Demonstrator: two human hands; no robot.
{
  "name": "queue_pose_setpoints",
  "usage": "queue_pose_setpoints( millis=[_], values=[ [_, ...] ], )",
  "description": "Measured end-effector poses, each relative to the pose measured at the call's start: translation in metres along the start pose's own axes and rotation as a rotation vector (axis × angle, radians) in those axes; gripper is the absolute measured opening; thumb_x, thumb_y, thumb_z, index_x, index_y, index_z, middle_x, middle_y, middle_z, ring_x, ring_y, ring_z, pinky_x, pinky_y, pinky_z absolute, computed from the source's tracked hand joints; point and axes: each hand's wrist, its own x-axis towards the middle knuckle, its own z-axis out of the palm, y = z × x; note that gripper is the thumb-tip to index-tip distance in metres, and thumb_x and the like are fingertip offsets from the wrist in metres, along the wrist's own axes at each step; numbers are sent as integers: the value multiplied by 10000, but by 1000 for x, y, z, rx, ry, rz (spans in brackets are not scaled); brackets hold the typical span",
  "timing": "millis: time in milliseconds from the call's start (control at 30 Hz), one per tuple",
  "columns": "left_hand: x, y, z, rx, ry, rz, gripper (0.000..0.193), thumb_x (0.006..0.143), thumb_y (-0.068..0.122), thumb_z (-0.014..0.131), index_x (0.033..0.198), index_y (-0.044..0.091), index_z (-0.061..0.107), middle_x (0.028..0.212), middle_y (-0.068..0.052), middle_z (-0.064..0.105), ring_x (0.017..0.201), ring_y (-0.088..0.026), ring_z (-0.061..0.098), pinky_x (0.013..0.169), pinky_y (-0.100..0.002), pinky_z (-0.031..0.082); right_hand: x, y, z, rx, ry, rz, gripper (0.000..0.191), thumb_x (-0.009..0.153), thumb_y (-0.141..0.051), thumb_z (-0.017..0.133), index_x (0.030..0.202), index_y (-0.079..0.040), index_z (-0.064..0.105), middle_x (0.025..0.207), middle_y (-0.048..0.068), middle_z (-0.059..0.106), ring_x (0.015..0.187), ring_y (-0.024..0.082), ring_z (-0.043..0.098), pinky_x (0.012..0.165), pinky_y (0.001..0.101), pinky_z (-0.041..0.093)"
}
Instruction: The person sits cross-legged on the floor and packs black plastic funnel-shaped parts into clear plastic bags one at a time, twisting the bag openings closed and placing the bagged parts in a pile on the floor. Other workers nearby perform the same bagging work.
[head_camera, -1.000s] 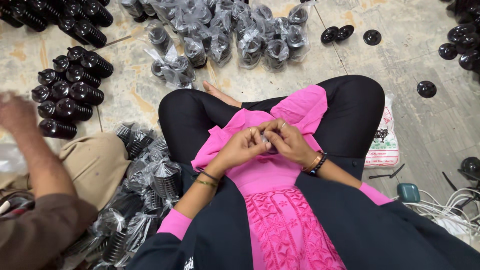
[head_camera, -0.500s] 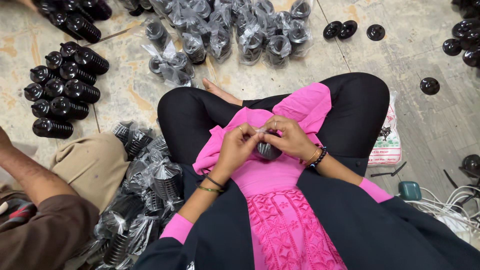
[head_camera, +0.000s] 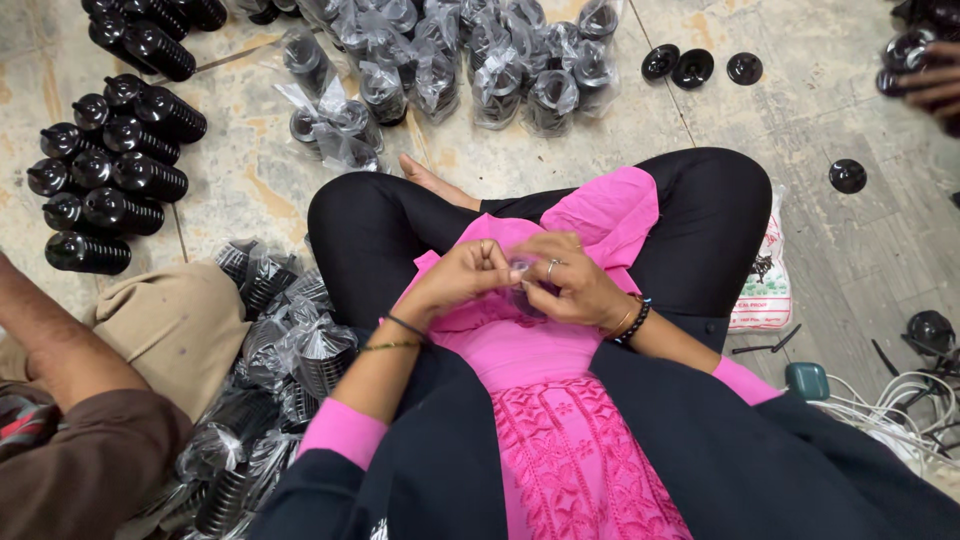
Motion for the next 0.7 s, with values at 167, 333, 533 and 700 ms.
queue_pose_setpoints(
  millis=[167, 333, 533, 700],
  values=[
    [-10, 26, 34, 629, 283, 345, 182, 919, 103, 785, 863, 61, 617, 788, -11, 649, 686, -105, 561, 581, -272, 437, -12, 11, 13, 334, 94, 296, 11, 898, -32, 680, 909, -31, 677, 981, 73, 712, 924, 200, 687, 866, 334, 519],
    [-28, 33, 75, 1290, 494, 867, 106, 897, 3, 703, 903, 33, 601, 939, -112, 712, 761, -290, 667, 664, -391, 526, -14, 21, 14, 447, 120, 449, 42, 931, -24, 669, 903, -13, 640, 947, 93, 697, 911, 232, 664, 869, 355, 531],
    [-14, 9, 51, 279, 298, 310, 211, 982, 60, 726, 863, 55, 553, 839, -60, 672, 692, -86, 567, 609, -255, 479, -6, 23, 2, -55, 62, 65, 142, 815, -65, 754, 936, -31, 690, 1118, 126, 677, 1065, 309, 637, 954, 441, 442],
    [3, -22, 26, -466, 275, 130, 196, 948, 54, 723, 861, 92, 551, 771, -20, 631, 559, -43, 468, 496, -201, 372, -1, 15, 10, -67, 150, 146, 286, 877, -62, 752, 1149, -6, 679, 1207, 135, 655, 1129, 312, 623, 991, 415, 485]
  ],
)
